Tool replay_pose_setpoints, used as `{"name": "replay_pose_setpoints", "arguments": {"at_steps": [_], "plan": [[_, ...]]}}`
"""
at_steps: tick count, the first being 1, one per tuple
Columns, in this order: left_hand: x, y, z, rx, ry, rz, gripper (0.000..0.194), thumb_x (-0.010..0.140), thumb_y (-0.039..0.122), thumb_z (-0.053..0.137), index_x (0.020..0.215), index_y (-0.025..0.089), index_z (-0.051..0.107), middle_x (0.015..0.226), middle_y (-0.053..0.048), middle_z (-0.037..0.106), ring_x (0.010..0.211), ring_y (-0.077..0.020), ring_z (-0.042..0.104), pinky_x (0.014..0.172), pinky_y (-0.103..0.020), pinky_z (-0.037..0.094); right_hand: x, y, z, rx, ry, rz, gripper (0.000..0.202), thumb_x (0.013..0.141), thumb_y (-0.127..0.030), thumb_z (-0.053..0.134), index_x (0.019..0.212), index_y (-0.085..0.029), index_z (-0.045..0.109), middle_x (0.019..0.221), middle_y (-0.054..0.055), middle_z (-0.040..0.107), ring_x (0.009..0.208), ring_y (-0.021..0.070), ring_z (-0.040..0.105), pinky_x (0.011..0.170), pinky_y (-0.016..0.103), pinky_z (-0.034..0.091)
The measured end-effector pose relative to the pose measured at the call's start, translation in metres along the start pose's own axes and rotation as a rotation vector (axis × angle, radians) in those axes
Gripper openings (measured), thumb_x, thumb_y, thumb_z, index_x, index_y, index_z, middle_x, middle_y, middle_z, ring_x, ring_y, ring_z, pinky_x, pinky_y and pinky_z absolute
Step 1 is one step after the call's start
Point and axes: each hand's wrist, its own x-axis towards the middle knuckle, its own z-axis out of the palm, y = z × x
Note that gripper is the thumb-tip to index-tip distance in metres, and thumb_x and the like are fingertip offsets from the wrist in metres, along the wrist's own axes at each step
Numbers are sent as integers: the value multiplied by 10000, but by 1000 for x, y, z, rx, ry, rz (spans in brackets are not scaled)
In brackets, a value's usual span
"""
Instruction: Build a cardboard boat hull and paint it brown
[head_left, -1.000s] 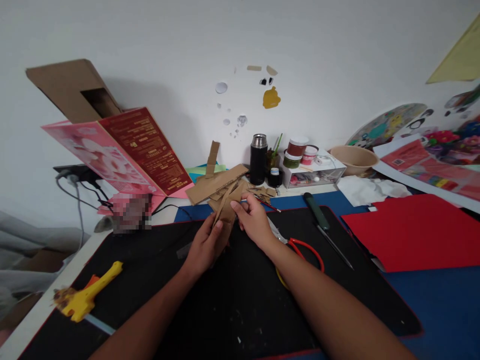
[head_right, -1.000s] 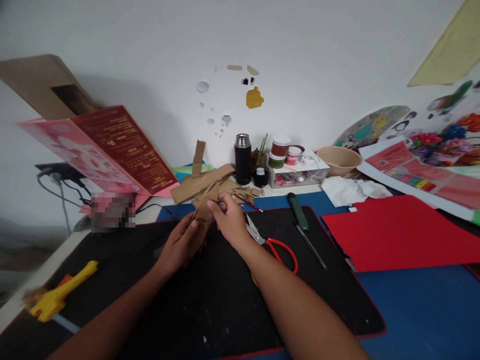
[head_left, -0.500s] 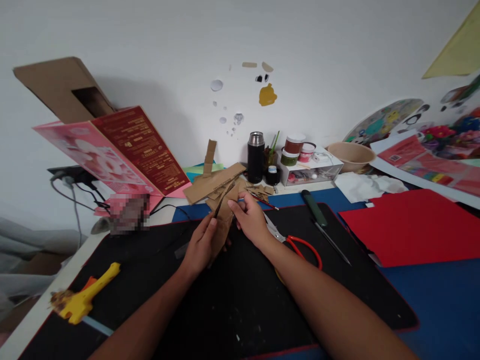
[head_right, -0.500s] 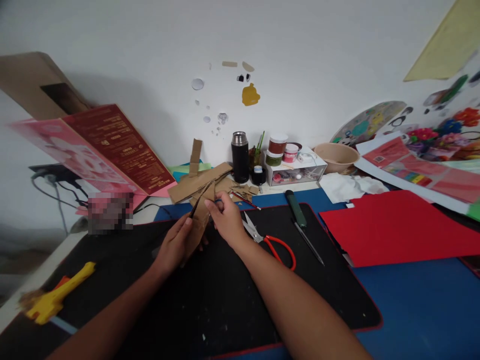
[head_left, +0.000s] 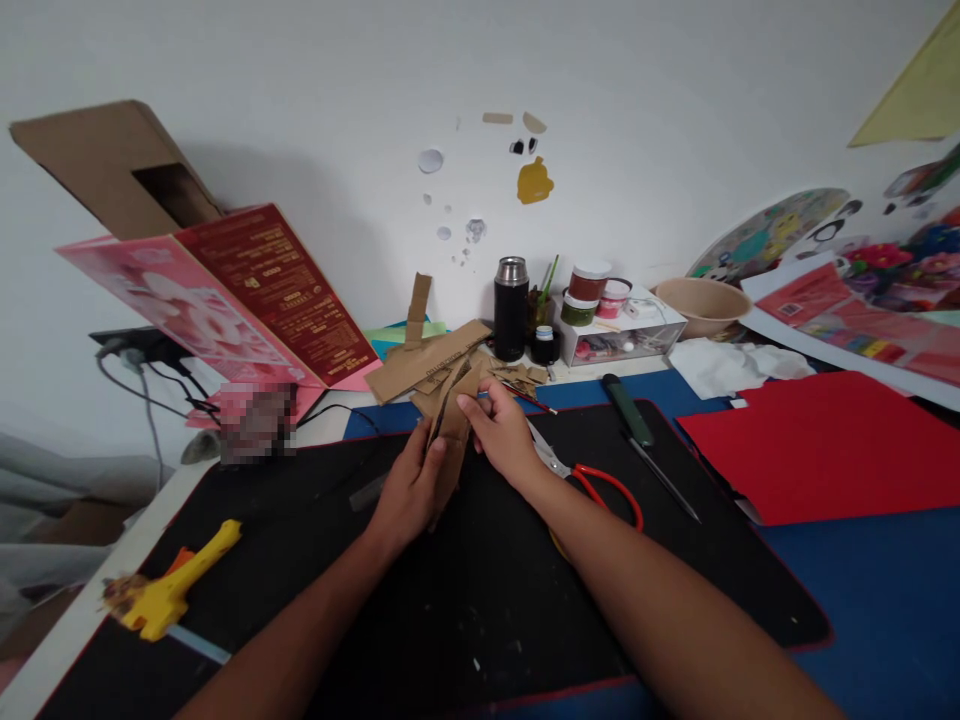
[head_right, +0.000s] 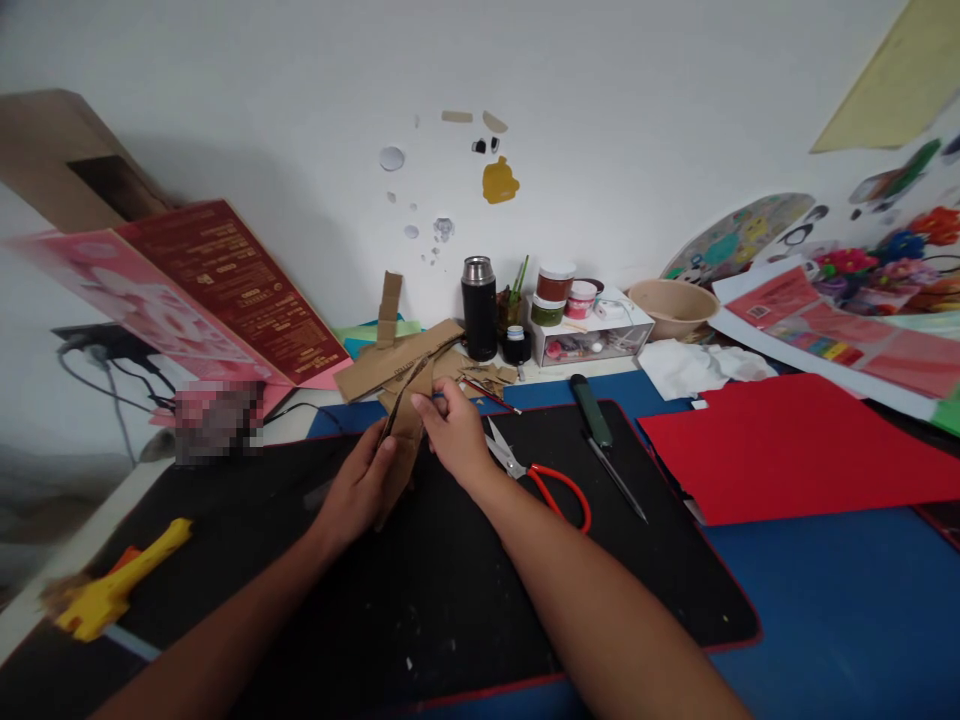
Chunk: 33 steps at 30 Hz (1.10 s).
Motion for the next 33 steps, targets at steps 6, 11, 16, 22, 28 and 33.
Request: {"name": "replay_pose_setpoints", "arguments": {"at_steps": [6, 11, 16, 22, 28, 33], "plan": [[4, -3, -2, 34, -16, -5, 607, 963, 608, 557, 1389, 179, 602, 1215, -132, 737, 1046, -317, 717, 863, -417, 579, 1, -1, -1, -34, -12, 38, 274, 939, -499, 641, 920, -259, 509, 541, -126, 426, 370, 103, 430, 377, 210, 304], [4, 0, -1, 19, -104, -20, 709, 909, 595, 648, 1458, 167, 516, 1254, -144, 721, 1055, -312, 716, 841, -405, 592, 2, -2, -2, -27, -6, 44, 292, 913, -513, 664, 896, -258, 523, 528, -122, 417, 380, 112, 437, 374, 210, 321], [3, 4, 0, 33, -108, 20, 696, 841, 484, 752, 1424, 184, 519, 1327, -136, 697, 1147, -303, 698, 947, -409, 575, 1, -4, 0, 38, -15, 68, 308, 894, -516, 664, 887, -255, 500, 531, -126, 442, 364, 98, 426, 352, 199, 287], [1, 5, 2, 16, -104, -57, 671, 836, 436, 751, 1401, 189, 488, 1222, -138, 712, 866, -239, 747, 725, -343, 606, 1, -5, 2, 63, -2, 80, 334, 879, -530, 670, 895, -257, 479, 533, -135, 436, 348, 88, 407, 342, 196, 274], [3, 11, 3, -114, -99, -162, 672, 809, 493, 760, 1315, 165, 466, 765, 4, 687, 463, -147, 594, 410, -252, 475, -1, -4, 5, 54, -58, 71, 338, 927, -524, 640, 1062, -219, 579, 508, -122, 495, 369, 100, 425, 373, 198, 315], [6, 15, -2, -164, -128, -176, 629, 807, 528, 769, 1228, 162, 477, 571, 35, 658, 393, -147, 557, 373, -218, 411, -1, -4, 2, 16, -85, 108, 501, 966, -559, 573, 1287, -176, 609, 541, -92, 547, 391, 111, 457, 403, 212, 340]]}}
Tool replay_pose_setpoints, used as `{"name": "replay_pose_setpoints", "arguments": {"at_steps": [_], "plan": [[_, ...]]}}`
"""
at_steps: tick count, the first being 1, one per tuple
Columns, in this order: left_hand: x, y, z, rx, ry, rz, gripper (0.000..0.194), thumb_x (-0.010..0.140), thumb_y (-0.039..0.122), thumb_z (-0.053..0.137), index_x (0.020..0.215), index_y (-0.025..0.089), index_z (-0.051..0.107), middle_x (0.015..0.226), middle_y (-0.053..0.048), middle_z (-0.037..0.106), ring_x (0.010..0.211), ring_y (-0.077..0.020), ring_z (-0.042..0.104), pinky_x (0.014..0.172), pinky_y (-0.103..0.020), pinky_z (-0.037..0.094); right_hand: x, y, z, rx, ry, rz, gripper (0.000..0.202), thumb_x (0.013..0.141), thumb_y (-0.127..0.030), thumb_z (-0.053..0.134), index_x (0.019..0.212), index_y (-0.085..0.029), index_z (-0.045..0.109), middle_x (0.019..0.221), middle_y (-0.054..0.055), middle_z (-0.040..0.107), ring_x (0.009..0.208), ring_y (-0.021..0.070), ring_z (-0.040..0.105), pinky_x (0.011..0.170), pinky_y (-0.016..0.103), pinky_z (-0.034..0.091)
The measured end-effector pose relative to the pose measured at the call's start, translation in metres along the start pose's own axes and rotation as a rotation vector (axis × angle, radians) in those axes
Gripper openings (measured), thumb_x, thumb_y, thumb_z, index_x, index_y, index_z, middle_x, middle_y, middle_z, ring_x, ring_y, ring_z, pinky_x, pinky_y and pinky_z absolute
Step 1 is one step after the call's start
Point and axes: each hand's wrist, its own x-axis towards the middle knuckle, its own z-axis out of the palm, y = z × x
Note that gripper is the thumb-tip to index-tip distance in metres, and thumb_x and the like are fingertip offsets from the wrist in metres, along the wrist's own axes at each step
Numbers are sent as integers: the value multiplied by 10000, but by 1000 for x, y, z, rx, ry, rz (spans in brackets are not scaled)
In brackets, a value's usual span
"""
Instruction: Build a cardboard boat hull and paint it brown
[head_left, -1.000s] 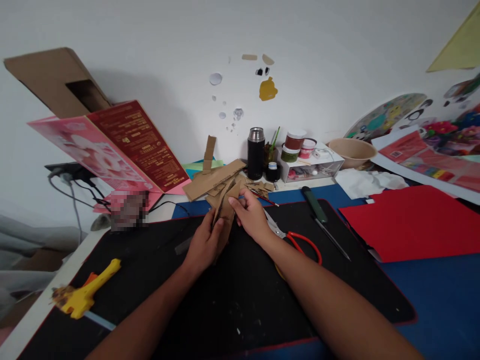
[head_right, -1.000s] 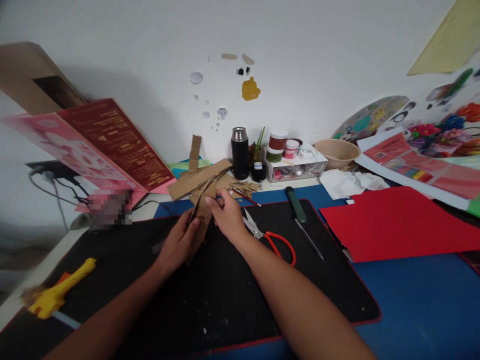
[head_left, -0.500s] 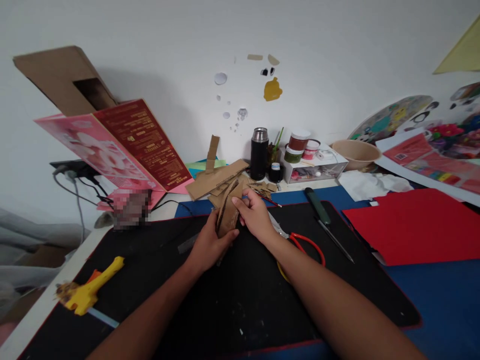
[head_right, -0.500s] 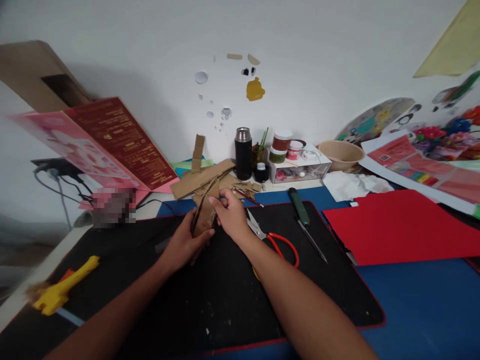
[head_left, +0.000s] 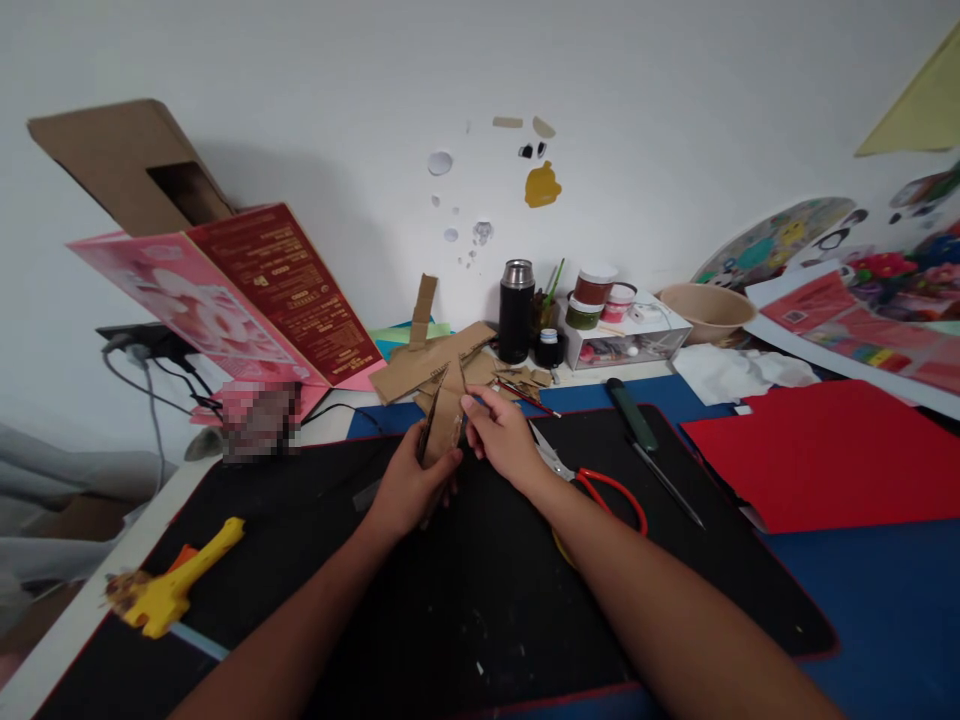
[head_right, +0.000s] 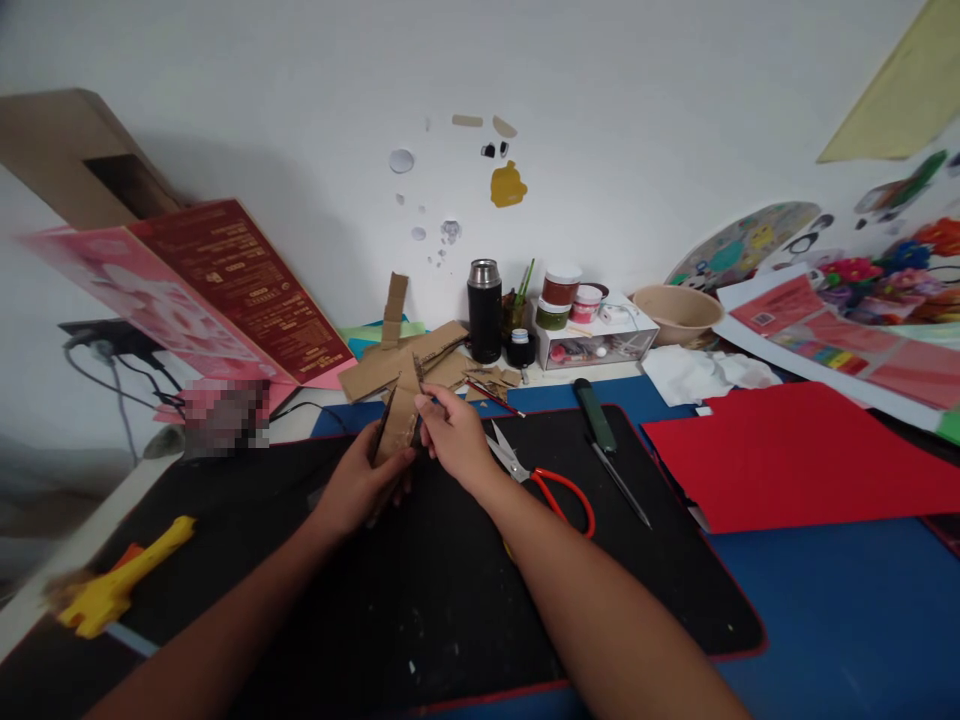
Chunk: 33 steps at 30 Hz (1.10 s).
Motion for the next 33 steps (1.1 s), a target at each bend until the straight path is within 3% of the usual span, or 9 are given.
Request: {"name": "replay_pose_setpoints", "arguments": {"at_steps": [4, 9, 20, 25, 33], "plan": [[3, -3, -7, -89, -70, -5, 620, 805, 541, 775, 1199, 163, 482, 576, 31, 657, 390, -144, 553, 369, -220, 410, 0, -3, -7, -175, -38, -36, 429, 1031, -432, 518, 1381, -207, 622, 567, -64, 567, 422, 131, 493, 456, 241, 379], [7, -8, -13, -201, -118, -6, 571, 796, 487, 796, 1171, 169, 506, 819, -25, 710, 469, -138, 615, 373, -235, 448, -1, -13, -15, -532, -70, -140, 381, 1057, -259, 492, 1411, -256, 633, 602, -29, 616, 534, 183, 581, 588, 286, 427], [6, -2, -16, -146, -153, -29, 525, 813, 486, 778, 1133, 177, 499, 839, -16, 684, 491, -140, 634, 382, -237, 466, -2, -12, -16, -601, -93, -156, 418, 1037, -201, 503, 1438, -268, 595, 696, -11, 667, 591, 192, 601, 629, 280, 414], [6, -3, -16, -141, -157, -44, 531, 810, 477, 779, 1146, 182, 491, 820, -7, 685, 470, -142, 637, 371, -227, 454, -2, -10, -16, -773, -72, -181, 429, 989, -144, 539, 1404, -243, 586, 829, 40, 731, 709, 223, 653, 650, 286, 392], [6, -4, -17, -198, -185, -68, 557, 773, 445, 808, 1161, 170, 518, 825, -22, 706, 479, -142, 640, 371, -224, 449, -2, -12, -19, -986, -62, -182, 383, 950, -160, 578, 1329, -209, 583, 723, 27, 683, 665, 233, 617, 602, 298, 306]]}}
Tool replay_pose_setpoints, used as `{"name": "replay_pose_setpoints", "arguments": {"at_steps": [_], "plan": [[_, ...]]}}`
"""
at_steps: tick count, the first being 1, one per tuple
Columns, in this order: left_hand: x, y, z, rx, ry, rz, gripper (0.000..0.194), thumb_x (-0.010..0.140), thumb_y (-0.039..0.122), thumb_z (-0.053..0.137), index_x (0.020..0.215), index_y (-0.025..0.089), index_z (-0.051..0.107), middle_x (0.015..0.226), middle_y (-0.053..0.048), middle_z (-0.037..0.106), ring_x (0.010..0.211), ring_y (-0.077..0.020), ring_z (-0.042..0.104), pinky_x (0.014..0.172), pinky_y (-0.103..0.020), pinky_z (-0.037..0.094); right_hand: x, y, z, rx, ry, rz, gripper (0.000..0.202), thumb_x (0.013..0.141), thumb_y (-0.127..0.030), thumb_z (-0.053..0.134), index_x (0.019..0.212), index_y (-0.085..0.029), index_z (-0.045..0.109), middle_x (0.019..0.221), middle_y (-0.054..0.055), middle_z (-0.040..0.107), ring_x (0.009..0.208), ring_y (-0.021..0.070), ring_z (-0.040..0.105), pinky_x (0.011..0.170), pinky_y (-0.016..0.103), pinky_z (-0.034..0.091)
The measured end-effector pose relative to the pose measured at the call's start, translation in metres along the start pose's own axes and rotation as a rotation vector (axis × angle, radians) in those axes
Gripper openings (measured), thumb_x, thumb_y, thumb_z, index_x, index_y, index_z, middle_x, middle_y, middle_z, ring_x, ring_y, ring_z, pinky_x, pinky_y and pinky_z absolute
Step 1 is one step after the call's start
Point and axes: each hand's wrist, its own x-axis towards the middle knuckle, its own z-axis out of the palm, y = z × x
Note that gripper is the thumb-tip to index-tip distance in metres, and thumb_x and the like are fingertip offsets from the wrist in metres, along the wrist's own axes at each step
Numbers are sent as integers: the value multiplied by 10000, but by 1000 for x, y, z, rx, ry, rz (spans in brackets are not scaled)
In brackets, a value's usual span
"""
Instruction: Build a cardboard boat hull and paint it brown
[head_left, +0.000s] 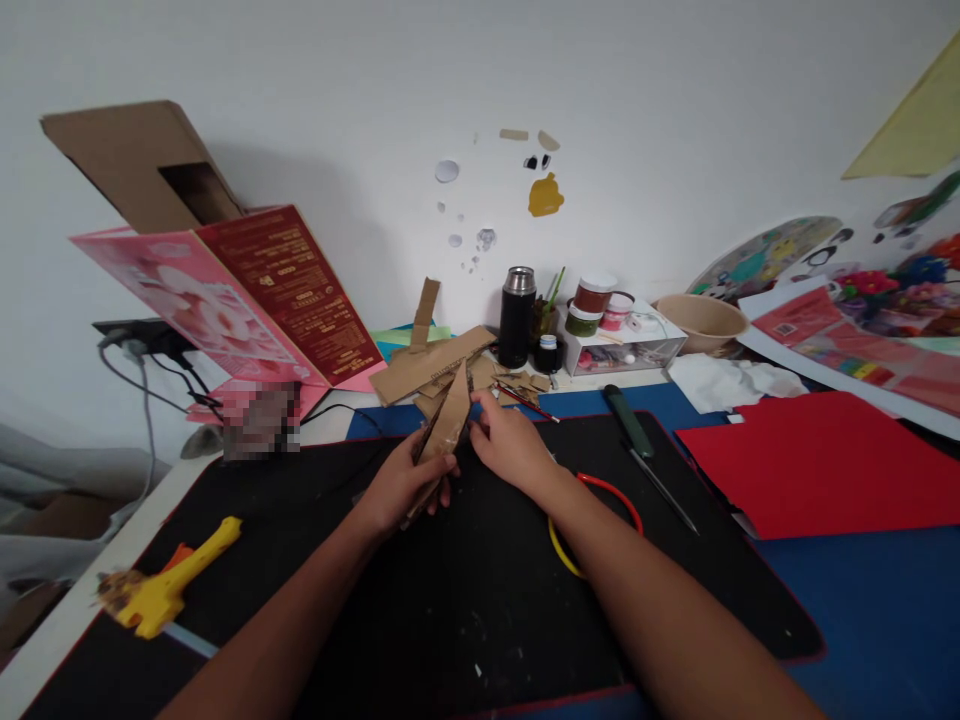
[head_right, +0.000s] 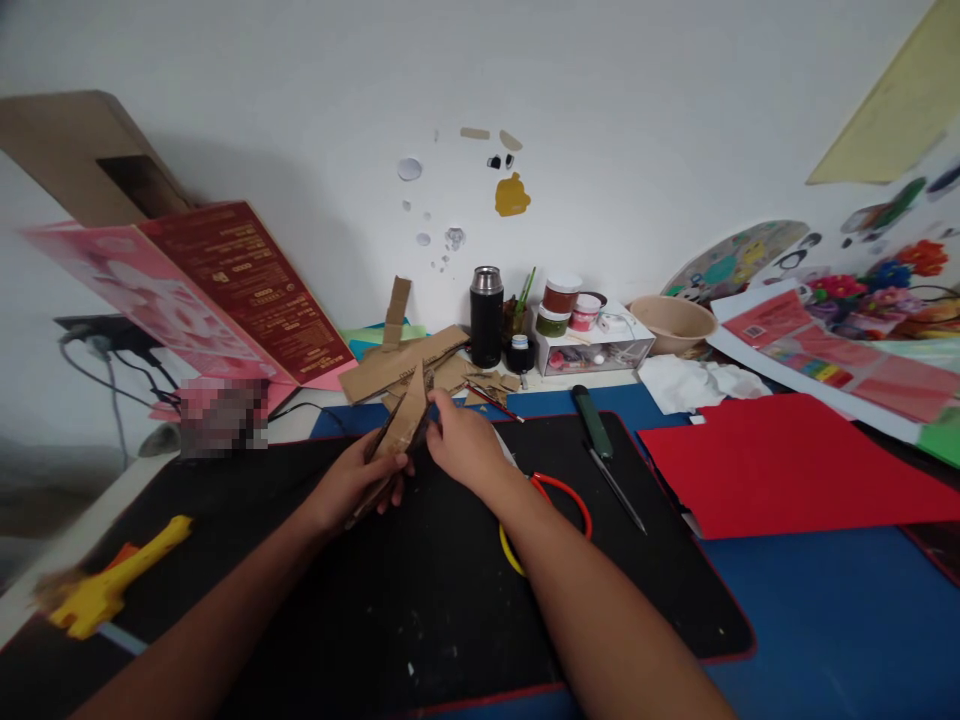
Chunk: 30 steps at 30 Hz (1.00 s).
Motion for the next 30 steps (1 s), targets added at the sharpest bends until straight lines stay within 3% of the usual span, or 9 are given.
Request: {"name": "replay_pose_setpoints", "arguments": {"at_steps": [7, 11, 14, 20, 30], "plan": [[0, 3, -5, 54, -35, -47, 612, 765, 436, 813, 1216, 155, 508, 854, -42, 726, 539, -173, 684, 404, -248, 488, 0, 1, 4, 162, -17, 44, 331, 900, -112, 570, 1213, -216, 584, 671, -32, 619, 607, 189, 575, 579, 276, 293], [-2, 3, -5, 133, -30, -67, 583, 771, 400, 809, 1219, 153, 530, 774, -33, 733, 550, -168, 667, 456, -260, 521, -1, -2, 7, 265, 12, 43, 276, 882, -111, 558, 1135, -222, 578, 638, -65, 561, 585, 169, 548, 574, 259, 305], [-3, 3, -6, 142, -6, -59, 560, 771, 386, 802, 1214, 159, 546, 709, -16, 724, 527, -163, 646, 475, -267, 530, -3, -6, 8, 332, 41, 13, 309, 889, -122, 547, 1177, -229, 576, 622, -79, 530, 569, 164, 541, 580, 258, 335], [0, -1, -5, 176, 91, -7, 600, 780, 423, 786, 1244, 156, 516, 606, 32, 666, 461, -158, 612, 423, -236, 468, -5, -12, 13, 680, -76, 71, 386, 959, -236, 518, 1346, -250, 512, 585, -119, 507, 433, 134, 544, 485, 231, 384], [-2, -1, 1, 286, 159, 55, 542, 806, 412, 781, 1235, 184, 541, 704, 35, 667, 479, -132, 592, 446, -235, 474, -2, -20, 16, 1065, -49, 160, 365, 882, -485, 684, 1065, -250, 473, 487, -162, 481, 353, 118, 490, 382, 195, 365]]}}
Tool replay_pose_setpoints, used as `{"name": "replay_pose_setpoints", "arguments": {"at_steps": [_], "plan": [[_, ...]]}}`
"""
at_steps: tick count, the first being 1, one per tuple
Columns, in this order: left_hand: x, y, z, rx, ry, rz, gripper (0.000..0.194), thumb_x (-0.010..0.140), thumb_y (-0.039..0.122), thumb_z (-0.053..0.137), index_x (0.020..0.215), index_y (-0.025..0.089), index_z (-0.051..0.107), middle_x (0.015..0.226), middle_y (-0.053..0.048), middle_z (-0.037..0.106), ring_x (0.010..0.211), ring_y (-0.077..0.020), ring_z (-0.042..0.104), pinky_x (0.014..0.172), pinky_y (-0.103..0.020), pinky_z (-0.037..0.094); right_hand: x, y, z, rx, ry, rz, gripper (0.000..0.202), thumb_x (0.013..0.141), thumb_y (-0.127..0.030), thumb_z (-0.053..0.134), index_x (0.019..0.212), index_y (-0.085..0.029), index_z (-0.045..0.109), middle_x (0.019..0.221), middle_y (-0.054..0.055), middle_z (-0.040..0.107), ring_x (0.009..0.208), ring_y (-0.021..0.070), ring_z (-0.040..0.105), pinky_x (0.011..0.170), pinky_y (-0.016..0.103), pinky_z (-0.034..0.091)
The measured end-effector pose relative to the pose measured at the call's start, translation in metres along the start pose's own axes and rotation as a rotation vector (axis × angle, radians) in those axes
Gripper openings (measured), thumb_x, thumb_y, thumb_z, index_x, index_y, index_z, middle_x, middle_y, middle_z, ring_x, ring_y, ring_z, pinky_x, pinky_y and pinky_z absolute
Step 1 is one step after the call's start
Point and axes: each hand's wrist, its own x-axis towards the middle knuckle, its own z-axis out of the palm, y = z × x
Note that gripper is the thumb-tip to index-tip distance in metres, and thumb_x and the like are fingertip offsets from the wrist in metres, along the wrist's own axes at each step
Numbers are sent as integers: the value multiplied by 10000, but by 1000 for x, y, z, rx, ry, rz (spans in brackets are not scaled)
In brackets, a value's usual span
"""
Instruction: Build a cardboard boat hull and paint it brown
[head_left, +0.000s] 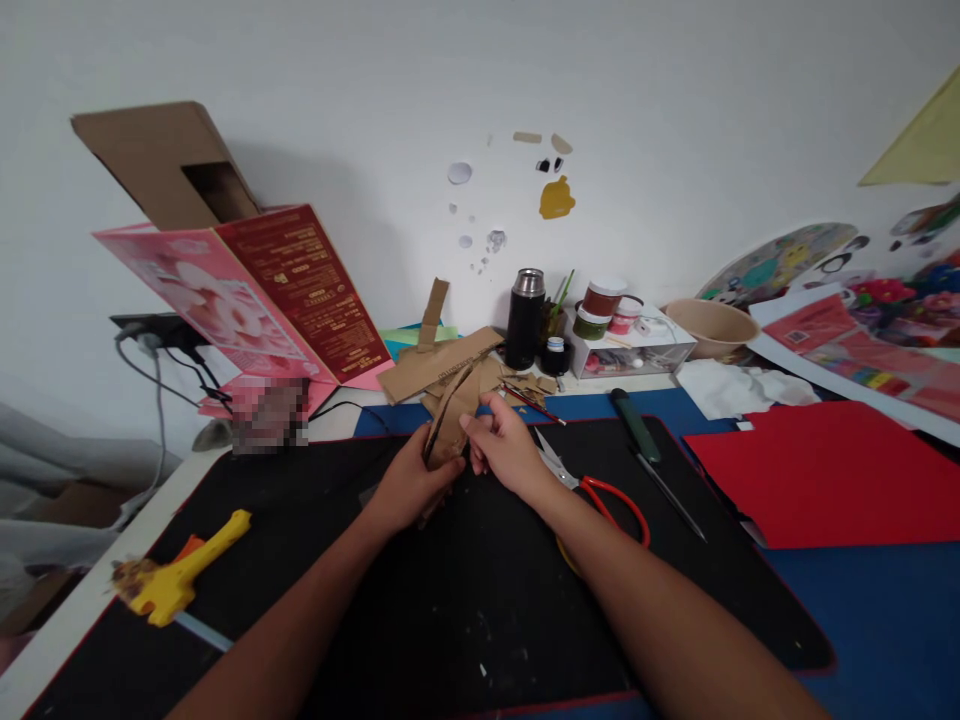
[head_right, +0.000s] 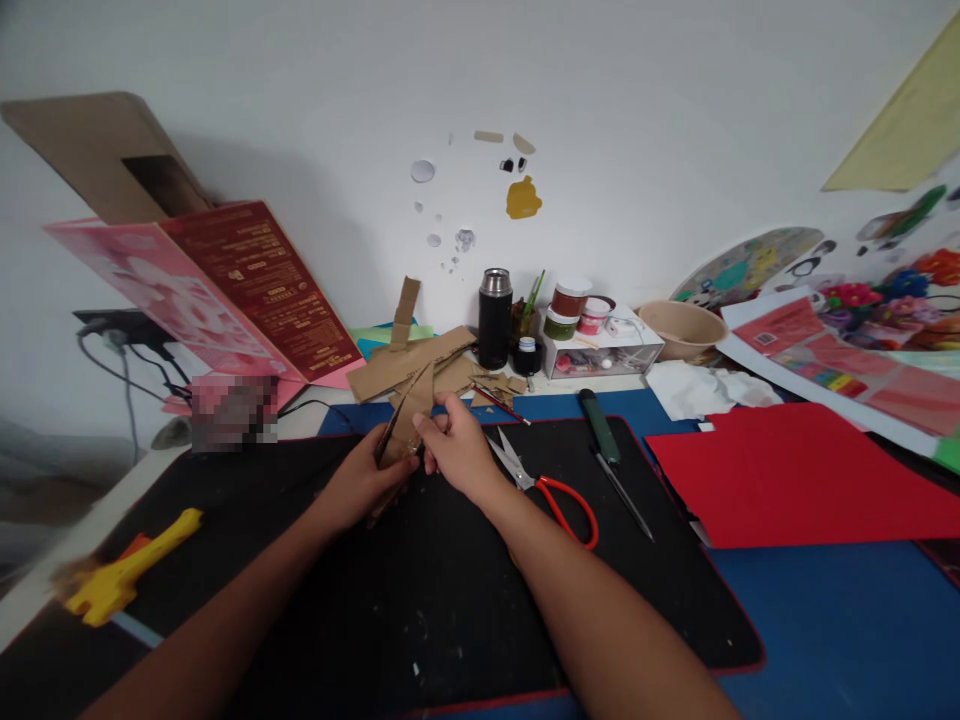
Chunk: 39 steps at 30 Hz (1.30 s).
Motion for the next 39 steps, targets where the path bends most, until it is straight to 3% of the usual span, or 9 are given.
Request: {"name": "replay_pose_setpoints", "arguments": {"at_steps": [5, 10, 14, 18, 20, 29, 32, 35, 39], "plan": [[-1, -1, 0, -15, -64, 12, 557, 857, 509, 739, 1246, 174, 522, 803, -3, 693, 544, -155, 643, 467, -256, 507, 1, -3, -1, -29, 30, 1, 392, 844, -527, 727, 965, -247, 481, 448, -160, 462, 334, 110, 477, 360, 181, 334], [-3, 0, -1, -120, -149, 41, 600, 878, 601, 712, 1267, 187, 520, 994, -61, 718, 680, -187, 712, 628, -330, 590, 0, -6, 0, -21, 31, -6, 384, 835, -519, 740, 969, -242, 510, 480, -149, 487, 341, 98, 470, 364, 181, 338], [-5, 2, 0, -115, -109, 48, 693, 891, 635, 679, 1365, 174, 473, 1066, -104, 736, 771, -231, 734, 714, -387, 597, 1, -3, 0, -21, 8, -10, 325, 880, -499, 687, 1012, -231, 561, 483, -141, 480, 346, 101, 476, 366, 187, 338], [-3, 3, 0, -23, -45, 134, 601, 888, 534, 712, 1343, 176, 552, 1241, -134, 731, 1109, -304, 706, 995, -468, 537, 0, -1, 0, -26, -9, -4, 300, 884, -483, 689, 984, -228, 567, 482, -137, 470, 345, 96, 459, 361, 189, 324], [-2, 2, 0, 10, -17, 135, 571, 860, 498, 742, 1303, 171, 588, 1258, -141, 732, 1178, -328, 682, 1043, -486, 506, -1, -2, 1, -34, -15, 2, 294, 885, -482, 689, 977, -226, 577, 504, -127, 483, 358, 95, 464, 361, 191, 325], [-4, 1, 12, 0, 59, 95, 651, 715, 401, 852, 1254, 163, 575, 1258, -145, 727, 1171, -330, 689, 1025, -454, 515, -4, -2, 8, -16, 47, 41, 339, 817, -490, 786, 913, -231, 591, 529, -120, 426, 375, 97, 412, 349, 223, 365], [-5, 6, 12, -57, 26, 30, 582, 708, 380, 842, 1181, 162, 583, 1088, -105, 766, 947, -286, 735, 857, -400, 568, -3, -1, 8, 3, 5, 50, 348, 858, -535, 737, 928, -225, 595, 505, -113, 457, 374, 109, 445, 365, 224, 374], [-5, 10, 9, -208, -76, -42, 483, 742, 400, 814, 1092, 159, 586, 873, -57, 761, 668, -204, 691, 655, -324, 550, -4, -1, 6, 3, -57, 70, 386, 912, -583, 661, 1005, -213, 608, 490, -106, 488, 382, 114, 473, 388, 214, 363], [-4, 10, 1, -380, -157, -76, 418, 721, 418, 834, 953, 156, 605, 778, -52, 741, 578, -166, 658, 561, -273, 515, -5, -2, 3, -116, -112, 45, 403, 993, -541, 573, 1204, -204, 642, 564, -77, 543, 427, 123, 506, 434, 227, 400]]}}
